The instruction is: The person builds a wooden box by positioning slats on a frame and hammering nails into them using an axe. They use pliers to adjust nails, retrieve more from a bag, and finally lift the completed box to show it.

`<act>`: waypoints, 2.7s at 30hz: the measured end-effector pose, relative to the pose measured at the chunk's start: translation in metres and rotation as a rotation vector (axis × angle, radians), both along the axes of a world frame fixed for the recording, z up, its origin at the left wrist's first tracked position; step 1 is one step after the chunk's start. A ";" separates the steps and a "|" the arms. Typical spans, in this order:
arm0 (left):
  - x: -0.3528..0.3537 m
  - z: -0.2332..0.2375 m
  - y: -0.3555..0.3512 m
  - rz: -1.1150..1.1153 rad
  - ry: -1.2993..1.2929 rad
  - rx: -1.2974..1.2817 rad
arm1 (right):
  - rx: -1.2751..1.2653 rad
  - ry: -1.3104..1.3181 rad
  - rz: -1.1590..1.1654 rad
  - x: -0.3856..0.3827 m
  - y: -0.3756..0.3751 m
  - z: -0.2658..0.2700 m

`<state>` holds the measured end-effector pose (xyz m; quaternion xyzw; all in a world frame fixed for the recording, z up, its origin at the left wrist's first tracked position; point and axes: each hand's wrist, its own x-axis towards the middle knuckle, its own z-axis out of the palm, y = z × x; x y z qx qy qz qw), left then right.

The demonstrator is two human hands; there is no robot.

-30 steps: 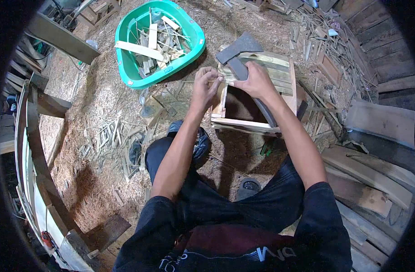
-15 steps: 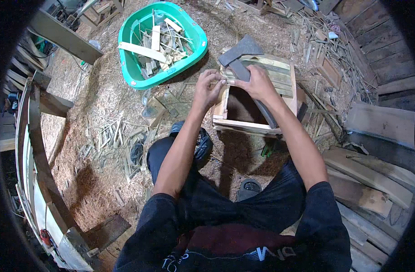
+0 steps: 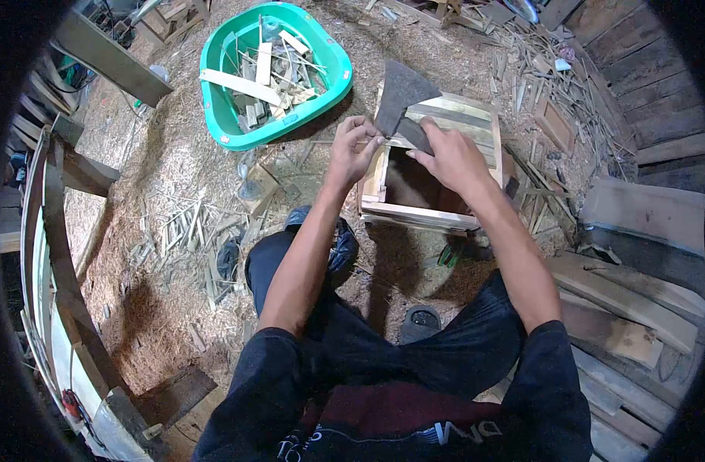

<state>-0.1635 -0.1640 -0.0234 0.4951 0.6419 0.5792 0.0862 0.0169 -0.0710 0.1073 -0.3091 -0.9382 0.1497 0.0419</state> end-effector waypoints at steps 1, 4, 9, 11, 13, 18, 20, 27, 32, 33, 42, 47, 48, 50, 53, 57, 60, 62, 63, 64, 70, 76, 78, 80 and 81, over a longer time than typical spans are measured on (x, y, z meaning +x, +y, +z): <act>-0.001 -0.001 0.000 -0.004 -0.014 -0.001 | 0.010 0.003 -0.012 -0.001 -0.002 0.002; -0.003 -0.005 0.001 0.000 -0.004 0.004 | 0.026 0.000 -0.027 -0.002 -0.005 0.008; -0.004 -0.005 0.002 -0.016 0.000 -0.012 | -0.008 -0.092 -0.019 -0.001 -0.005 0.002; -0.005 -0.009 0.002 -0.021 -0.003 -0.007 | 0.025 -0.049 -0.045 -0.001 -0.005 0.009; -0.004 -0.011 0.003 -0.010 -0.012 0.002 | 0.046 0.048 -0.045 0.000 -0.008 0.011; -0.004 -0.008 0.002 -0.003 0.025 -0.004 | 0.008 0.051 -0.033 -0.001 -0.012 0.010; -0.003 -0.004 0.000 0.001 0.035 -0.023 | 0.025 -0.024 -0.021 0.000 -0.009 0.001; -0.002 -0.006 0.000 -0.001 0.017 -0.010 | 0.031 0.184 -0.049 0.000 -0.011 0.007; -0.001 -0.003 0.000 -0.005 -0.011 -0.012 | -0.051 -0.036 -0.065 0.001 -0.012 0.004; -0.002 -0.004 -0.001 -0.009 -0.006 -0.018 | -0.052 -0.029 -0.089 0.001 -0.012 0.006; -0.001 -0.009 0.001 -0.089 -0.252 -0.014 | -0.111 0.105 -0.211 0.000 0.005 -0.017; -0.002 -0.022 0.001 -0.153 -0.383 0.000 | -0.104 0.134 -0.195 -0.002 0.018 -0.037; 0.006 -0.022 0.002 -0.158 -0.492 0.057 | -0.107 0.160 -0.180 -0.003 0.019 -0.039; 0.012 -0.019 0.006 -0.148 -0.646 0.103 | -0.117 0.167 -0.176 -0.004 0.023 -0.042; 0.014 -0.032 0.013 -0.119 -0.822 0.063 | -0.126 0.130 -0.200 -0.006 0.020 -0.039; 0.014 -0.035 0.015 -0.174 -1.027 -0.029 | -0.104 0.129 -0.190 -0.008 0.018 -0.035; 0.012 -0.031 0.012 -0.241 -0.978 -0.052 | -0.091 0.122 -0.186 -0.007 0.020 -0.037; 0.010 -0.028 0.013 -0.228 -0.917 -0.084 | -0.090 0.116 -0.183 -0.008 0.022 -0.038; 0.009 -0.024 0.013 -0.194 -0.891 -0.121 | -0.095 0.111 -0.182 -0.008 0.022 -0.035; 0.009 -0.020 0.013 -0.161 -0.864 -0.156 | -0.098 0.105 -0.180 -0.009 0.022 -0.034; 0.007 -0.006 0.011 -0.132 -0.920 -0.264 | -0.065 0.140 -0.116 -0.006 0.029 -0.043; 0.012 -0.023 0.017 -0.086 -0.812 -0.160 | -0.073 0.141 -0.097 -0.005 0.004 -0.016; 0.016 -0.023 0.017 -0.062 -0.797 -0.146 | -0.026 0.122 -0.078 -0.004 -0.010 -0.012; 0.014 -0.020 0.017 -0.051 -0.754 -0.156 | 0.010 0.095 -0.037 -0.003 -0.016 -0.010; 0.011 -0.020 0.015 -0.058 -0.723 -0.182 | 0.074 0.079 -0.021 -0.002 -0.017 -0.014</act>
